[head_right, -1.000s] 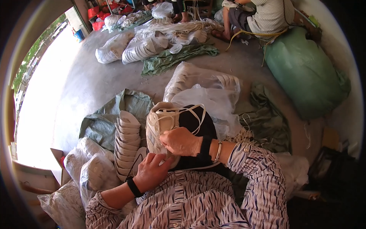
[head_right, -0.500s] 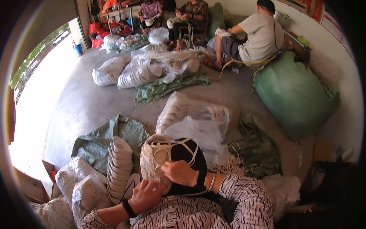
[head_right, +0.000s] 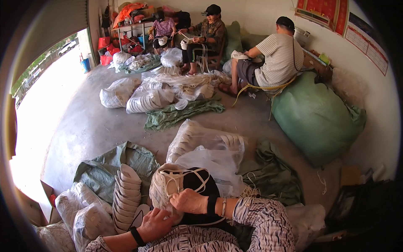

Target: Lacing and tying the laces of a cream-colored athletic shoe.

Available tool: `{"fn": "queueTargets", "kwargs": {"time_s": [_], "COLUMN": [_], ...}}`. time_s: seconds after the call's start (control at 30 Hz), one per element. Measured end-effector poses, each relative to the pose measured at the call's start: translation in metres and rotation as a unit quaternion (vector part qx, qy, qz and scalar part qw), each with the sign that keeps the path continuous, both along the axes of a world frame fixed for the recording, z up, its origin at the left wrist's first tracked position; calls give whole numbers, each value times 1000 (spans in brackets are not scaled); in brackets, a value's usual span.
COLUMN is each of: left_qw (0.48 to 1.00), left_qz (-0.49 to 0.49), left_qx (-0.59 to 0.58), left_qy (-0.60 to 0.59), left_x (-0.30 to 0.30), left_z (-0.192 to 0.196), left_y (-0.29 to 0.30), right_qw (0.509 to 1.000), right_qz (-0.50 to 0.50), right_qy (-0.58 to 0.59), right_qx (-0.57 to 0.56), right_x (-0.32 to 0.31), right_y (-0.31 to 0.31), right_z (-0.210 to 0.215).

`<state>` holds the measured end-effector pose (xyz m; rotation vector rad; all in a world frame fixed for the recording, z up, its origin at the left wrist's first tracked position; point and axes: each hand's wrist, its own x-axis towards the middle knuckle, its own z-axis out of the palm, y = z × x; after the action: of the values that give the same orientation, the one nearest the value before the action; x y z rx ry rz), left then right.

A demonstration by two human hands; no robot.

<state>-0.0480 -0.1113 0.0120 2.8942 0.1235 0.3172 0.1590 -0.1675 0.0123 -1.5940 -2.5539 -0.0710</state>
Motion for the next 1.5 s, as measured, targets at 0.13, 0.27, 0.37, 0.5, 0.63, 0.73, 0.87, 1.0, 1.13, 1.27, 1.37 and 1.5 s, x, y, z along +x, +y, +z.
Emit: {"fn": "queueTargets", "kwargs": {"time_s": [0.13, 0.27, 0.37, 0.5, 0.63, 0.73, 0.87, 1.0, 1.13, 1.27, 1.37, 1.5], "left_qw": [997, 997, 995, 993, 996, 996, 971, 878, 960, 976, 972, 857], "left_qz": [8, -14, -24, -7, -16, -18, 8, 221, 69, 41, 91, 177], "left_qx": [-33, -32, -69, -63, -47, -60, -237, -404, -251, -189, -205, -484], "left_qy": [69, 69, 69, 100, 73, 63, -11, -131, 107, 99, 73, 24], "left_x": [6, 30, 40, 36, 40, 36, 24, 39, 66, 74, 66, 51], "left_z": [9, 7, 5, 2, -2, -1, 3, 24, 3, -3, 0, -7], "left_y": [0, 5, 6, 2, 0, 5, 27, 57, 75, 63, 52, 54], "right_qw": [905, 743, 635, 662, 656, 703, 829, 960, 982, 983, 972, 979], "right_qz": [-153, -189, -204, -153, -118, -68, -95, -44, 40, 60, 66, -2], "right_qy": [279, 606, 697, 685, 717, 680, 520, 277, 165, 150, 186, 175], "right_qx": [-282, -212, -261, -262, -202, -195, -180, -11, 79, 87, 130, 104], "right_x": [28, 53, 60, 35, 7, 11, 56, 43, 23, 21, 21, 30], "right_y": [12, 41, 51, 69, 71, 63, 42, 18, 18, 10, 4, -10], "right_z": [40, 73, 97, 103, 115, 121, 141, 146, 143, 132, 130, 125]}}
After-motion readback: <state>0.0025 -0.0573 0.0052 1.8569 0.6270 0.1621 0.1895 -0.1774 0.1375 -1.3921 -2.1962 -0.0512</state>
